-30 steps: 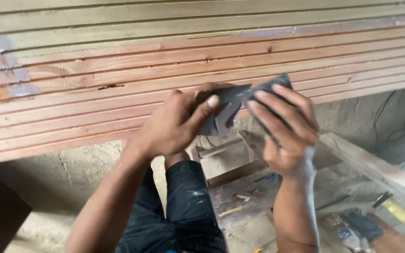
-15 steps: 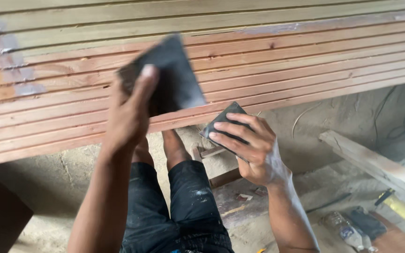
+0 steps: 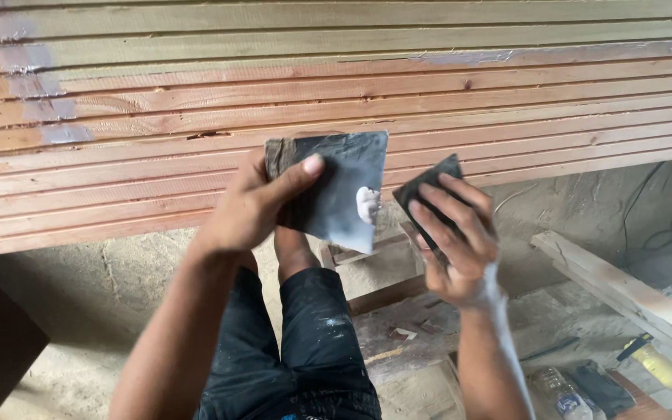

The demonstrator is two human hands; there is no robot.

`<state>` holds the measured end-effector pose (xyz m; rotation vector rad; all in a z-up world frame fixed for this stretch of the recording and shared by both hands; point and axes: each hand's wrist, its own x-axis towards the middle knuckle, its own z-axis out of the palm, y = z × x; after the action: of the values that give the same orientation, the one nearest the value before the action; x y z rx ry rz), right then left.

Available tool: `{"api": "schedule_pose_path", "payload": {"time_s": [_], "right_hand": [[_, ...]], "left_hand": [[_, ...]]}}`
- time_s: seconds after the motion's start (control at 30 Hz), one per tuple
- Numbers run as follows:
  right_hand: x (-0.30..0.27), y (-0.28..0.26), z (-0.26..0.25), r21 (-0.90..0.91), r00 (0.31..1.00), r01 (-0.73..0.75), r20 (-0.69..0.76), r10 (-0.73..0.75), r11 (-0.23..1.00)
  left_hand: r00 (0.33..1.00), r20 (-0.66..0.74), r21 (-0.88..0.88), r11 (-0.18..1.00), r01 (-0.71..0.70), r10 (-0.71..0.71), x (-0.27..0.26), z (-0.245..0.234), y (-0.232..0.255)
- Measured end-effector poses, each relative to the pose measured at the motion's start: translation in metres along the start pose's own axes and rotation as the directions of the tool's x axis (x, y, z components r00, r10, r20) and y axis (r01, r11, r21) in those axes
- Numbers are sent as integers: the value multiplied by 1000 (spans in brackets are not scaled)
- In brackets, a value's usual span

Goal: The person applies a pinkish filler to the gaps between wooden slats using a putty knife and a scraper. They scoop filler from a container, spread it into the grooves, and smooth the surface across the wood panel.

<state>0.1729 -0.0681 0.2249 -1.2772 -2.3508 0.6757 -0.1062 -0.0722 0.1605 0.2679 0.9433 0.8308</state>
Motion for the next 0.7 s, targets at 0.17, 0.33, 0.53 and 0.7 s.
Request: {"api": "schedule_pose_path", "payload": {"time_s": [0.17, 0.33, 0.53, 0.7], "right_hand": [[17, -4, -30, -83, 960, 214, 203, -194, 973], [25, -3, -18, -66, 907, 278, 347, -239, 958], [29, 57, 26, -131, 992, 53, 117, -38, 990], [38, 136, 78, -263, 997, -51, -71, 33, 963]], "left_hand": [[973, 79, 381, 908, 172, -217, 11, -1, 34], [973, 24, 425, 884, 196, -228, 17, -6, 29], [849, -356, -102, 887, -450, 390, 31, -59, -8], [648, -333, 565, 695, -445, 685, 44, -95, -67]]}}
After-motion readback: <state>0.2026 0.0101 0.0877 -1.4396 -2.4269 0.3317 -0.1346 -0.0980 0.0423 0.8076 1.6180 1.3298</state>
